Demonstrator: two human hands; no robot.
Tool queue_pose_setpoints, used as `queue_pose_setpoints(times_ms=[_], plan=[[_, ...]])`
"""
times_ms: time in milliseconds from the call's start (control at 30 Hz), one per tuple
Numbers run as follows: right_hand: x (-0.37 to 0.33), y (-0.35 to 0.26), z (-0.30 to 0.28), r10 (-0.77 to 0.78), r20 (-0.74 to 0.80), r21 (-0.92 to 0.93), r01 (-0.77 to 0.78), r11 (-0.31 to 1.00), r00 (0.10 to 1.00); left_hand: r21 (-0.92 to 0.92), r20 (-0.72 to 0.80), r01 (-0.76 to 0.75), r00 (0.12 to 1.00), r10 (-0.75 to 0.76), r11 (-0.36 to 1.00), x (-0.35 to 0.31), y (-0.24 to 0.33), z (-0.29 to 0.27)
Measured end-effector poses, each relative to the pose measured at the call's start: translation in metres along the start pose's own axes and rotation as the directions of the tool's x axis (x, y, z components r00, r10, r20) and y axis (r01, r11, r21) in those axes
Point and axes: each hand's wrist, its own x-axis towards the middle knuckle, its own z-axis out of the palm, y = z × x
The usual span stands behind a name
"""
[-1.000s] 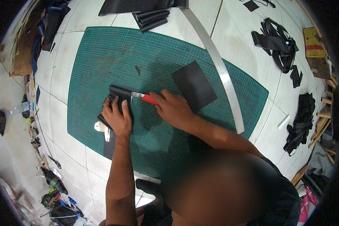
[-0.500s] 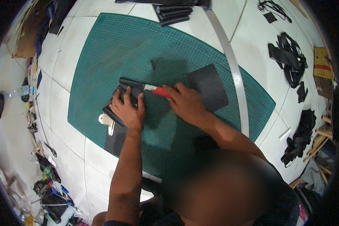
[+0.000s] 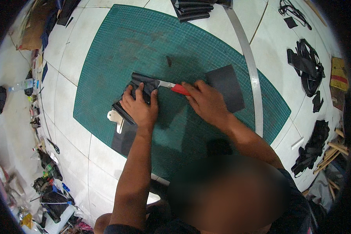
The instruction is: The person cuts strips from a sheet of black material using a utility knife and a metal ruler on a green cutting mat. They use a clipboard to hold and organize the material while cutting.
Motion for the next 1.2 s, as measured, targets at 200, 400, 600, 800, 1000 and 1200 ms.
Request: queue_pose_setpoints(times_ms=[200, 400, 600, 800, 1000, 1200], plan=[[0.013, -0.005, 0.005, -0.067, -0.017, -0.027, 0.067, 0.997, 0.998, -0.010, -0.023, -0.013, 1.000, 0.013, 1.000, 0.000, -0.004, 0.000], [0.020, -0.004, 0.002, -0.089, 0.022, -0.024, 0.089, 0.996, 0.996, 0.032, -0.001, 0.003, 1.000, -0.003, 0.999, 0.000, 0.000, 0.000], [0.078, -0.028, 0.020, -0.095, -0.020, -0.010, 0.095, 0.995, 0.995, 0.022, 0.037, 0.020, 0.999, -0.021, 1.000, 0.000, -0.004, 0.000], [0.103, -0.016, -0.007, 0.071, -0.196, 0.206, -0.030, 0.978, 0.978, -0.022, 0.040, 0.034, 0.999, -0.033, 0.999, 0.000, 0.000, -0.005], [0.023, 0.010, -0.015, 0.173, -0.176, 0.344, -0.104, 0.933, 0.969, -0.410, -0.119, 0.043, 0.988, -0.100, 0.911, 0.000, 0.013, -0.024], [-0.016, 0.017, -0.012, 0.195, -0.186, 0.311, -0.130, 0.942, 0.963, -0.354, 0.027, 0.061, 0.998, -0.054, 0.933, 0.001, -0.007, -0.023]])
